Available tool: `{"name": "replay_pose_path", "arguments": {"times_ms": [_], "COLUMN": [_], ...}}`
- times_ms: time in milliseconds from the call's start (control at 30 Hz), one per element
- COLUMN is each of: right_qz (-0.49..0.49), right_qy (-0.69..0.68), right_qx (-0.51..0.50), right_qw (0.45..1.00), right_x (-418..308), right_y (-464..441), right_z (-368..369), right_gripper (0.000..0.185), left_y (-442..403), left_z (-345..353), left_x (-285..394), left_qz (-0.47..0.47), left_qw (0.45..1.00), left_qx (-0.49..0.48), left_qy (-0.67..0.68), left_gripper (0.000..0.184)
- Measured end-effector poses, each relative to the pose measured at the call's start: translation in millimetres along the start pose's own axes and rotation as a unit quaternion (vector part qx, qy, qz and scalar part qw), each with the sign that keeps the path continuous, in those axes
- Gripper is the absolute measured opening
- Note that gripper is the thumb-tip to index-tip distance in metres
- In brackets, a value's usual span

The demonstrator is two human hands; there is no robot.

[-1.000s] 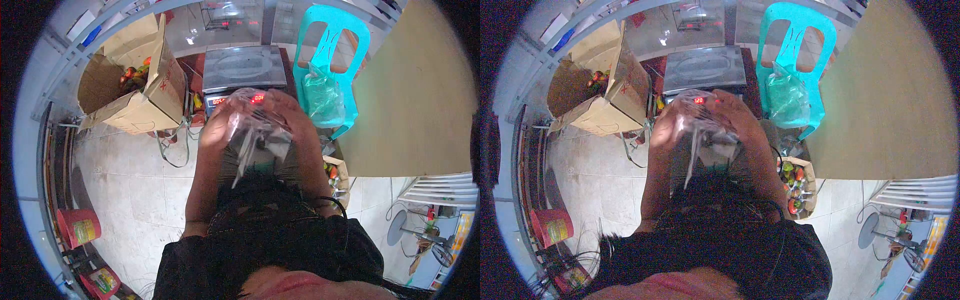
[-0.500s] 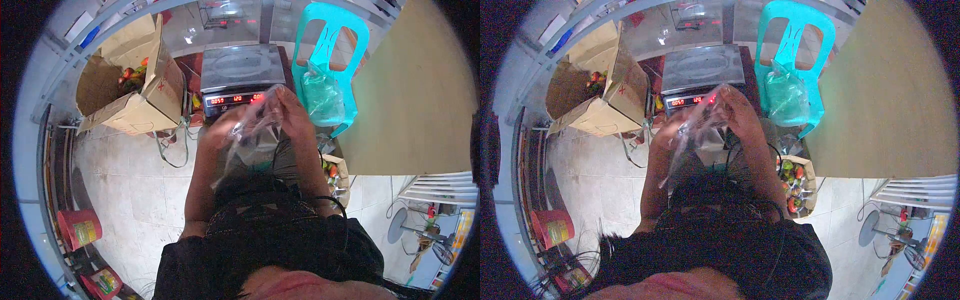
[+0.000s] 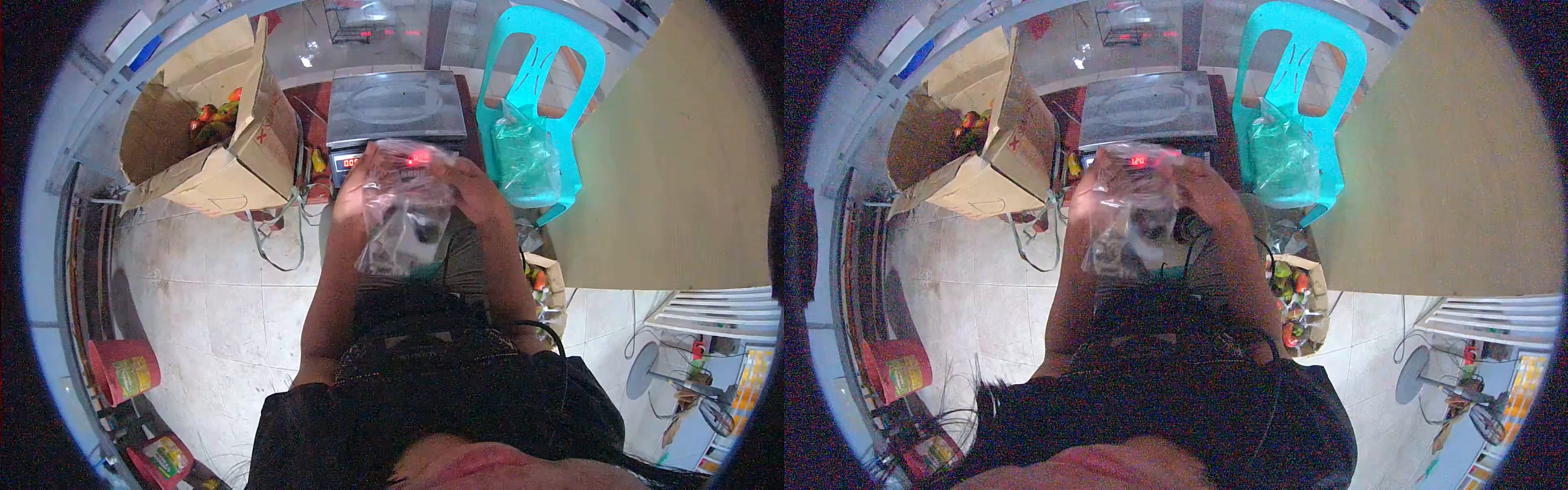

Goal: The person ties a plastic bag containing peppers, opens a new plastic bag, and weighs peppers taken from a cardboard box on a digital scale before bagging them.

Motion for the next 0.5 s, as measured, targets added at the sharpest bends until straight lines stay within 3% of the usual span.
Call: {"name": "replay_pose_path", "arguments": {"times_ms": [67,133,167,233,267,333,400,433,467,500], "right_qz": [-0.019,-0.028,-0.033,-0.04,-0.044,-0.007,0.007,0.002,-0.004,-0.023], "right_qy": [-0.141,-0.257,-0.315,-0.377,-0.403,-0.378,-0.222,-0.071,0.082,0.099], "right_qx": [0.088,0.106,0.115,-0.077,-0.173,-0.225,-0.148,-0.04,0.069,0.038], "right_qw": [0.986,0.96,0.942,0.922,0.898,0.898,0.964,0.997,0.994,0.994], "right_x": [6,-5,-8,-7,-5,0,10,15,18,19], "right_y": [-8,-7,-5,-8,-9,-14,-15,-12,-9,-7], "right_z": [2,15,19,14,8,-5,-16,-20,-24,-17], "right_gripper": [0.025,0.023,0.023,0.023,0.024,0.023,0.023,0.024,0.025,0.027], "left_y": [2,6,4,-1,-1,1,1,1,1,0], "left_z": [-2,3,4,2,-9,-16,5,18,14,7], "left_x": [-2,-5,-6,-7,-4,0,2,4,4,4], "left_qz": [0.012,0.035,0.017,-0.018,0.007,0.057,0.083,0.097,0.106,0.114], "left_qw": [0.997,0.969,0.979,0.99,0.987,0.977,0.971,0.967,0.963,0.959], "left_qx": [0.063,0.184,0.126,0.011,0.039,0.098,0.129,0.145,0.154,0.165], "left_qy": [-0.043,-0.163,-0.157,-0.142,-0.157,-0.183,-0.184,-0.184,-0.193,-0.201], "left_gripper": [0.036,0.036,0.037,0.038,0.038,0.039,0.036,0.035,0.033,0.031]}}
Point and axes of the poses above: each hand's wrist, its own y-axis away from the middle knuckle, its own z-axis out of the palm, x = y × z, the point moved 2 cm from there along -y, towards the middle knuckle, and after that the axes turned 10 degrees about x, right-handed, at the moved point
